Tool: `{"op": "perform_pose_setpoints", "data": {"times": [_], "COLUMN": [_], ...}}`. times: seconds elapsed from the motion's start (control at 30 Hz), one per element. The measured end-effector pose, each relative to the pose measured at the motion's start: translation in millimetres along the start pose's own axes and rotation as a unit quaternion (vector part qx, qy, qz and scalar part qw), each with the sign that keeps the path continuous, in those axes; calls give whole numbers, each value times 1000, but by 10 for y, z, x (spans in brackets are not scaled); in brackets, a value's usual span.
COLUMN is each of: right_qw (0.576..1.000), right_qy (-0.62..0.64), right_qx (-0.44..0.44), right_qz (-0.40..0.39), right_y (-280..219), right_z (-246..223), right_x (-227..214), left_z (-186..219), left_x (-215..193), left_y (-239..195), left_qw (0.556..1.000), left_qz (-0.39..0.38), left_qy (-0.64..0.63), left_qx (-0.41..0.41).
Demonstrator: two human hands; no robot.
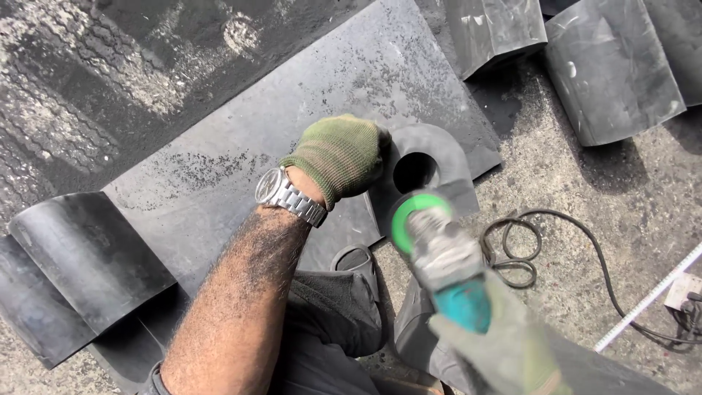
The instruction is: Grinding and smoothing the edges of heavy rubber or plastic blocks using a handheld angle grinder.
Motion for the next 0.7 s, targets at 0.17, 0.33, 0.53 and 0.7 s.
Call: {"op": "perform_pose_setpoints", "data": {"times": [0.17,0.33,0.53,0.7], "right_qw": [998,996,997,997], "right_qy": [28,68,-20,5], "right_qx": [-43,35,40,63], "right_qz": [-22,41,-58,-33], "right_y": [74,-4,-95,-66], "right_z": [347,406,182,408], "right_x": [136,-117,307,177], "left_z": [6,101,121,98], "left_x": [6,-81,-53,-20], "left_y": [-26,-47,-18,-28], "left_qw": [1000,998,999,998], "left_qz": [-15,-46,-13,-20], "left_qy": [6,18,19,26], "left_qx": [9,-40,-46,-59]}}
Point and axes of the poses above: each hand's wrist, its own y-axis towards the middle knuckle, its own x-axis out of the palm, z = x × y, the point moved 1 cm from there along y, towards the middle knuckle, and after that the axes turned 9 degrees about -x, right-handed, at the moved point
